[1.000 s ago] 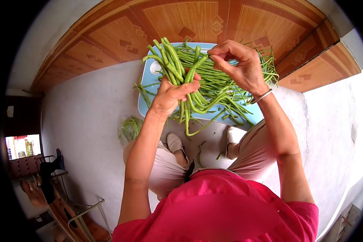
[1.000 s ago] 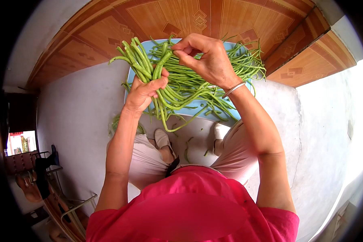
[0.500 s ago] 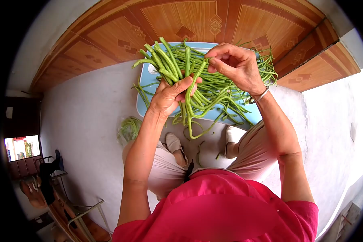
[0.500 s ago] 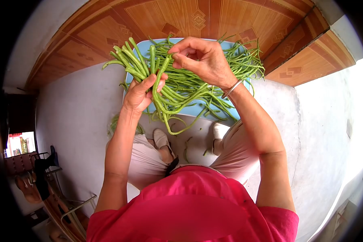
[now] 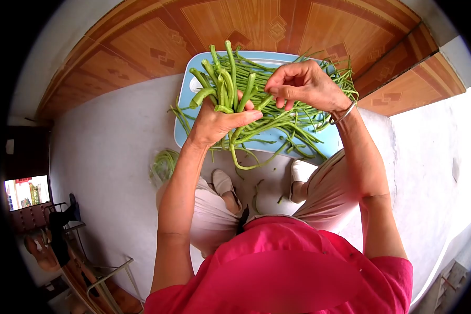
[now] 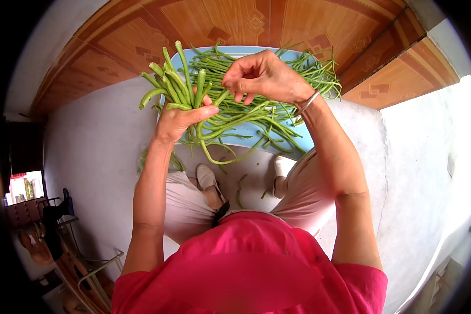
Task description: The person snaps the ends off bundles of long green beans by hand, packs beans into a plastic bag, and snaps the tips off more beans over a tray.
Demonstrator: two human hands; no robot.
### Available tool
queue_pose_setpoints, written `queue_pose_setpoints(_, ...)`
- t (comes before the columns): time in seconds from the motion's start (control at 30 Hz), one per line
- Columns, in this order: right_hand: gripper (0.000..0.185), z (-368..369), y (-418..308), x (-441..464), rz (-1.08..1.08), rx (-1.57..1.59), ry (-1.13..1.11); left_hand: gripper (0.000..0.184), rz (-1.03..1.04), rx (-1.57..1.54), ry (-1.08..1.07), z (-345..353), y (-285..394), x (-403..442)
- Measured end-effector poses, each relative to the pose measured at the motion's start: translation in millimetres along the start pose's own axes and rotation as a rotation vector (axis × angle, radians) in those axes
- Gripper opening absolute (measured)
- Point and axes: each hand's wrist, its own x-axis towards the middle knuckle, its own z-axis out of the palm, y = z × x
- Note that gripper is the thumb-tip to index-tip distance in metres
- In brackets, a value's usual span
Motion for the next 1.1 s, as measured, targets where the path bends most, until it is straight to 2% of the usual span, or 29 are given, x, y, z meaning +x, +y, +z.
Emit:
queue_pose_setpoints(0.2, 0.013, -6, 8, -1, 0.148, -0.177, -0.072, 0.018, 0.067, 0.184, -0.018, 8, -3, 1)
queue_pose_setpoints(0.23, 0.009, -2, 7, -2, 0.152, -0.167, -0.027, 0.018, 0.144, 0.234, -0.053, 7, -6, 3)
queue_pose_setpoints(0.33, 0.008, 4, 12, 0, 0.018, -0.298, 0.051, 0.017, 0.181, 0.268, -0.003, 10, -8, 3)
queue_pose_setpoints(0.47, 0.006, 18, 16, 6, -0.160, -0.441, 0.340, 0.015, 0.240, 0.285, 0.124, 12, -12, 8)
queue_pose_setpoints(0.5, 0.006, 20, 19, 10, -0.198, -0.408, 0.391, 0.015, 0.290, 0.244, 0.220, 20, -14, 8)
queue_pose_setpoints(0.6, 0.008, 23, 27, 19, -0.204, -0.160, 0.477, 0.014, 0.343, 0.251, 0.265, 19, -20, 12)
queue_pose_setpoints(0.73, 0.006, 30, 23, 25, -0.227, 0.142, 0.505, 0.009, 0.339, 0.064, 0.293, 28, -18, 17)
queue_pose_setpoints(0.9, 0.008, 23, 27, 32, -0.182, 0.291, 0.506, 0.013, 0.316, 0.060, 0.357, 26, -15, 23)
queue_pose_setpoints(1.0, 0.009, 20, 24, 31, -0.177, 0.262, 0.482, 0.016, 0.324, -0.013, 0.270, 18, -14, 24)
queue_pose_setpoints(1.07, 0.012, 17, 25, 30, -0.192, 0.319, 0.464, 0.021, 0.148, -0.077, 0.209, 10, -12, 22)
queue_pose_setpoints(1.1, 0.013, 16, 24, 30, -0.200, 0.322, 0.482, 0.022, 0.125, -0.088, 0.170, 6, -12, 21)
